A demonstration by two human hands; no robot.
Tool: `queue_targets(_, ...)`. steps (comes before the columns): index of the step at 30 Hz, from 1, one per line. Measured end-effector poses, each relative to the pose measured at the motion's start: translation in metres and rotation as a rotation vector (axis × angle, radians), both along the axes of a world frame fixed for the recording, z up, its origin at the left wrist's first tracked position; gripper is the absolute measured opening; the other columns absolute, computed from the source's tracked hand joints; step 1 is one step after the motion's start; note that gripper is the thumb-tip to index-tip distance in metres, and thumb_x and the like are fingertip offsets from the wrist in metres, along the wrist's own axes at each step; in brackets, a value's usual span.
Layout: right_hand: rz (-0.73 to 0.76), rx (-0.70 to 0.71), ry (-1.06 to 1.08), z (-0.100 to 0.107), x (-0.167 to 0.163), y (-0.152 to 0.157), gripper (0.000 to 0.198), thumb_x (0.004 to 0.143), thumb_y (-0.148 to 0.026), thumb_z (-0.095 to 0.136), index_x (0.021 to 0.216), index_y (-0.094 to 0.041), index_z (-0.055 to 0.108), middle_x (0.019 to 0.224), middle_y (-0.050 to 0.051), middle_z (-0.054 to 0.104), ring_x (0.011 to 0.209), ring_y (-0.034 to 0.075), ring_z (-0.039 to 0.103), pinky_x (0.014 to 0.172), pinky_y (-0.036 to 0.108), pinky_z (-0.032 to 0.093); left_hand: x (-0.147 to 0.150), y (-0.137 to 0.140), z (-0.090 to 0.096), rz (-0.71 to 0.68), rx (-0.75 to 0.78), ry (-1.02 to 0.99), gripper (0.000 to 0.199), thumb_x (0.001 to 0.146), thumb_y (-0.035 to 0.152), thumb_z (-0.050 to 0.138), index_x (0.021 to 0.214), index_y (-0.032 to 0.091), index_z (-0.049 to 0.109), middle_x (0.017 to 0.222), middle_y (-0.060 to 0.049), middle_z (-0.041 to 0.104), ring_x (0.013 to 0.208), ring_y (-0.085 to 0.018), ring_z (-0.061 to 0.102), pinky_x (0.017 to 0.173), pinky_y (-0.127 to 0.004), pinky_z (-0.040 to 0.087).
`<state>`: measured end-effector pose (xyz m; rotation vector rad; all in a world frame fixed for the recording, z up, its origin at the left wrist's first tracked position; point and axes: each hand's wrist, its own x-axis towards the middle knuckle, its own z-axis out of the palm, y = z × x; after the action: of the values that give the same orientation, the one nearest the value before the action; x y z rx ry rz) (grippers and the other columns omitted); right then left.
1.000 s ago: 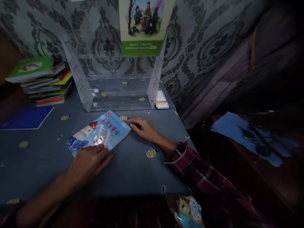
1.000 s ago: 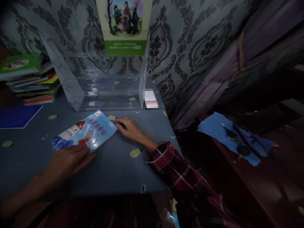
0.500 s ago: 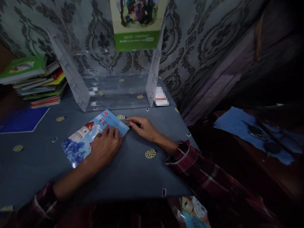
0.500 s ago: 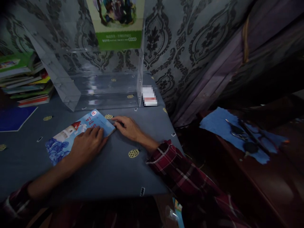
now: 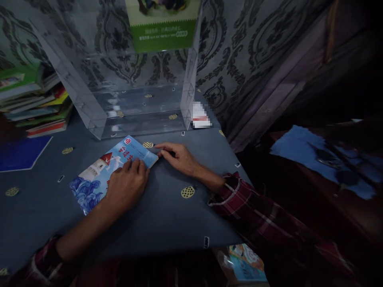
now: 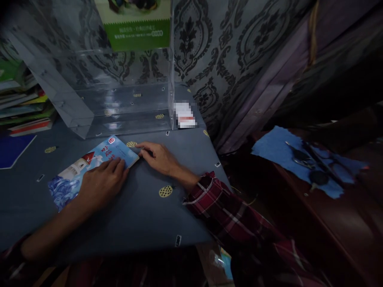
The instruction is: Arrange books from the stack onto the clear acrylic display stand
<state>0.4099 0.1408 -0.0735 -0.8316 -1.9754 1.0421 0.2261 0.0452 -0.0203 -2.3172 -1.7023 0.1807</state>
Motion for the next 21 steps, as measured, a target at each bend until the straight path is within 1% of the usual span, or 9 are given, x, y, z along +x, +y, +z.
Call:
queue_targets(3,-0.003,0.003,-0.004,0.0000,0.0006,0.0000,0.033,0.098,-0.018,0.051,0.125,-0.021,0.070,0.099,0.003,0.080,0.093,0.018,0.075,0.089,0.036,0.059,-0.0005,0.0003,0.0007,0.002,-0.009,0.009,0.036,0.105,0.022,0.038,0.107,0.011,0.072,0.108,-0.017,0.076,0.091,-0.030,0.074,0.061,-0.035,0.057)
queue_targets(7,-0.010,0.004,-0.004,0.0000,0.0006,-0.0003,0.033,0.098,-0.017,0.051,0.125,-0.021,0.070,0.096,0.002,0.080,0.090,0.018,0.075,0.088,0.035,0.059,-0.0007,0.0007,0.0029,0.001,-0.029,0.003,0.037,0.105,0.022,0.037,0.107,0.011,0.072,0.106,-0.016,0.076,0.093,-0.032,0.074,0.062,-0.037,0.057)
queue_targets(12,-0.016,-0.008,0.002,0.0016,0.0005,-0.0009,0.032,0.098,-0.018,0.051,0.124,-0.021,0.070,0.095,0.002,0.080,0.089,0.017,0.074,0.089,0.035,0.058,-0.0014,0.0008,0.0058,0.016,-0.071,-0.020,0.036,0.105,0.021,0.037,0.101,0.013,0.072,0.099,-0.015,0.075,0.091,-0.033,0.074,0.060,-0.037,0.055)
queue_targets(17,-0.023,-0.007,0.010,0.0019,0.0009,-0.0015,0.031,0.098,-0.018,0.051,0.123,-0.021,0.069,0.096,0.003,0.080,0.088,0.017,0.074,0.089,0.036,0.058,-0.0033,-0.0001,0.0061,0.006,-0.075,-0.032,0.035,0.103,0.018,0.038,0.103,0.012,0.072,0.103,-0.016,0.075,0.093,-0.033,0.073,0.061,-0.037,0.055)
queue_targets(21,-0.051,0.039,0.040,0.0017,0.0008,-0.0022,0.031,0.098,-0.017,0.050,0.122,-0.020,0.069,0.099,0.004,0.079,0.092,0.017,0.074,0.088,0.034,0.058,-0.0025,-0.0003,0.0060,0.008,-0.071,-0.029,0.037,0.104,0.018,0.037,0.105,0.011,0.073,0.105,-0.016,0.075,0.095,-0.033,0.074,0.063,-0.038,0.058)
